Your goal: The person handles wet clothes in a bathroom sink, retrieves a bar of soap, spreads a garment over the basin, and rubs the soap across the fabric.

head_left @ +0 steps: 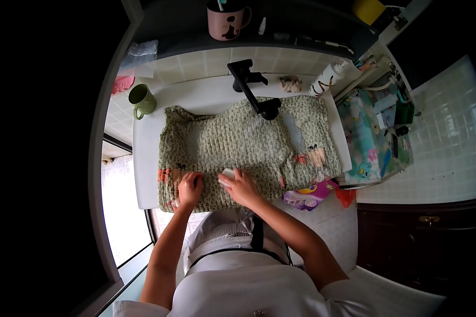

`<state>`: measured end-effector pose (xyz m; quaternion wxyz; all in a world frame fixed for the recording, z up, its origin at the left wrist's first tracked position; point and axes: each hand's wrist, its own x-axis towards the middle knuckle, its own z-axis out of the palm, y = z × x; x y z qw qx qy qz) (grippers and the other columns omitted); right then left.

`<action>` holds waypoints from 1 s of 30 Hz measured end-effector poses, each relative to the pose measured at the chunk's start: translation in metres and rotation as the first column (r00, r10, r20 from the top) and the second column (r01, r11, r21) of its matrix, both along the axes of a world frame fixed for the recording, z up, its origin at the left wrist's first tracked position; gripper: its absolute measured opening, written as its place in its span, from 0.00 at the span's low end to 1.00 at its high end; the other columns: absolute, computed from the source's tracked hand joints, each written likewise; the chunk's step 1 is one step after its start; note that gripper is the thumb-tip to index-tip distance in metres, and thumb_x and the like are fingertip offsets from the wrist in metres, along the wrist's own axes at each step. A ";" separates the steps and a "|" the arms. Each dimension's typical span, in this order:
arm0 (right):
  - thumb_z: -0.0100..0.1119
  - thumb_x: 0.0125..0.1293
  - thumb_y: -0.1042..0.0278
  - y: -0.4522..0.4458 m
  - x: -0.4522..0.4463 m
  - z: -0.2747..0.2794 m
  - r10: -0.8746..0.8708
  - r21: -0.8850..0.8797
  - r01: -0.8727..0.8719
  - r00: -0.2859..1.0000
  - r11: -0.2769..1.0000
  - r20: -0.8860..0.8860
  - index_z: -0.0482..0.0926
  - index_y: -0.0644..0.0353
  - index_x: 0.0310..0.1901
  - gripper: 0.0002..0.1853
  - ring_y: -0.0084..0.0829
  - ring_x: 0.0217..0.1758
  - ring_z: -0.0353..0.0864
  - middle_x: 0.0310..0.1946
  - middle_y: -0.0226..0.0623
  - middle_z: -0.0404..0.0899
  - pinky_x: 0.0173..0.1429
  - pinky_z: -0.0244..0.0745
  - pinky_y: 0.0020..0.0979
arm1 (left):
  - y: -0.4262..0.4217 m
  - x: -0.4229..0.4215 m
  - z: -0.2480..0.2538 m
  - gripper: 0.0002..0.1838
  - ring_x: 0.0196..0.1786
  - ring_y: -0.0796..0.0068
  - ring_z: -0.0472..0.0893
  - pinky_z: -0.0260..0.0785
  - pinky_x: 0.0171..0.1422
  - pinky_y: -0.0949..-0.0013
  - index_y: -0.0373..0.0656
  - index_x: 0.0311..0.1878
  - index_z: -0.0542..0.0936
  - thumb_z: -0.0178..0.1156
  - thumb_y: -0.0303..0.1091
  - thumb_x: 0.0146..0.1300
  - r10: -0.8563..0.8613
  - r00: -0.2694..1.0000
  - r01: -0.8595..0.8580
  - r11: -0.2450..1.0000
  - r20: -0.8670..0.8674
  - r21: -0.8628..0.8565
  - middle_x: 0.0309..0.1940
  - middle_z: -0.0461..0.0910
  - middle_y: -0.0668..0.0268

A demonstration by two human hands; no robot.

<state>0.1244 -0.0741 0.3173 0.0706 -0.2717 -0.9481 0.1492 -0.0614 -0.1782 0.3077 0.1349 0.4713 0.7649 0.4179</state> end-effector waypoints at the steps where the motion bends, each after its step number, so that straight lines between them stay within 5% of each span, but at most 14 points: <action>1: 0.57 0.65 0.55 -0.004 0.004 0.000 0.063 0.081 -0.057 0.995 0.995 -0.073 0.72 0.40 0.61 0.22 0.47 0.46 0.75 0.47 0.48 0.71 0.49 0.73 0.46 | -0.001 -0.001 -0.003 0.05 0.37 0.57 0.80 0.72 0.41 0.61 0.42 0.37 0.81 0.57 0.27 0.58 -0.004 1.000 0.004 1.000 -0.006 -0.010 0.32 0.80 0.59; 3: 0.57 0.65 0.53 -0.005 0.018 -0.002 0.202 0.252 -0.149 0.959 0.956 -0.200 0.74 0.39 0.60 0.21 0.45 0.47 0.75 0.47 0.47 0.73 0.50 0.74 0.46 | -0.004 -0.003 -0.013 0.08 0.38 0.59 0.79 0.72 0.42 0.61 0.43 0.41 0.80 0.58 0.28 0.59 -0.042 0.998 0.043 0.999 -0.050 0.022 0.34 0.79 0.59; 6: 0.57 0.66 0.52 0.018 0.026 -0.003 -0.045 -0.330 0.024 0.997 0.944 -0.056 0.74 0.36 0.60 0.20 0.43 0.50 0.75 0.47 0.45 0.75 0.52 0.74 0.45 | -0.013 -0.010 -0.040 0.12 0.39 0.62 0.78 0.72 0.43 0.61 0.43 0.47 0.78 0.59 0.31 0.59 -0.086 0.984 0.105 0.987 -0.157 0.117 0.38 0.79 0.60; 10: 0.60 0.65 0.60 0.056 0.047 -0.005 -0.229 0.024 0.229 0.973 0.973 0.009 0.72 0.27 0.61 0.23 0.41 0.50 0.75 0.45 0.43 0.76 0.53 0.74 0.43 | -0.017 -0.012 -0.052 0.14 0.39 0.62 0.78 0.72 0.42 0.59 0.44 0.48 0.78 0.60 0.33 0.57 -0.051 0.968 0.085 0.988 -0.245 0.129 0.38 0.79 0.60; 14: 0.55 0.67 0.54 0.025 0.029 -0.017 -0.104 -0.043 0.104 0.995 0.994 0.014 0.72 0.22 0.60 0.20 0.46 0.54 0.73 0.56 0.39 0.72 0.56 0.76 0.41 | -0.013 -0.009 -0.062 0.15 0.38 0.62 0.78 0.72 0.41 0.60 0.44 0.48 0.78 0.62 0.34 0.56 -0.053 0.985 0.073 0.990 -0.163 0.124 0.38 0.79 0.60; 19: 0.57 0.66 0.60 -0.012 -0.011 -0.008 0.165 0.227 -0.123 0.970 0.966 -0.177 0.72 0.38 0.60 0.21 0.43 0.48 0.75 0.47 0.46 0.74 0.47 0.79 0.40 | -0.012 -0.010 -0.038 0.15 0.38 0.62 0.78 0.72 0.41 0.59 0.44 0.47 0.78 0.63 0.34 0.55 -0.119 0.943 0.140 0.989 -0.312 0.048 0.38 0.78 0.60; 22: 0.60 0.63 0.67 0.011 -0.013 -0.010 0.065 -0.113 -0.078 0.992 0.990 -0.112 0.72 0.46 0.60 0.22 0.43 0.46 0.74 0.46 0.47 0.71 0.46 0.77 0.41 | -0.012 -0.010 -0.033 0.15 0.38 0.62 0.78 0.71 0.41 0.59 0.44 0.47 0.78 0.63 0.34 0.56 -0.129 0.947 0.149 0.988 -0.295 0.046 0.38 0.78 0.60; 26: 0.61 0.58 0.76 0.068 0.031 -0.027 -0.280 -0.003 0.280 0.957 0.960 -0.075 0.74 0.49 0.53 0.20 0.40 0.41 0.76 0.39 0.47 0.74 0.48 0.73 0.43 | -0.014 -0.009 -0.039 0.13 0.40 0.63 0.77 0.71 0.44 0.60 0.44 0.46 0.78 0.62 0.33 0.57 -0.122 0.976 0.140 0.986 -0.181 0.092 0.39 0.78 0.60; 30: 0.59 0.57 0.79 0.052 0.016 0.005 -0.030 -0.070 0.027 0.998 0.997 -0.046 0.76 0.53 0.45 0.14 0.35 0.40 0.75 0.35 0.41 0.76 0.49 0.73 0.42 | -0.014 -0.009 -0.048 0.14 0.41 0.62 0.77 0.71 0.44 0.60 0.44 0.47 0.78 0.61 0.32 0.57 -0.105 0.971 0.113 0.993 -0.214 0.025 0.39 0.77 0.60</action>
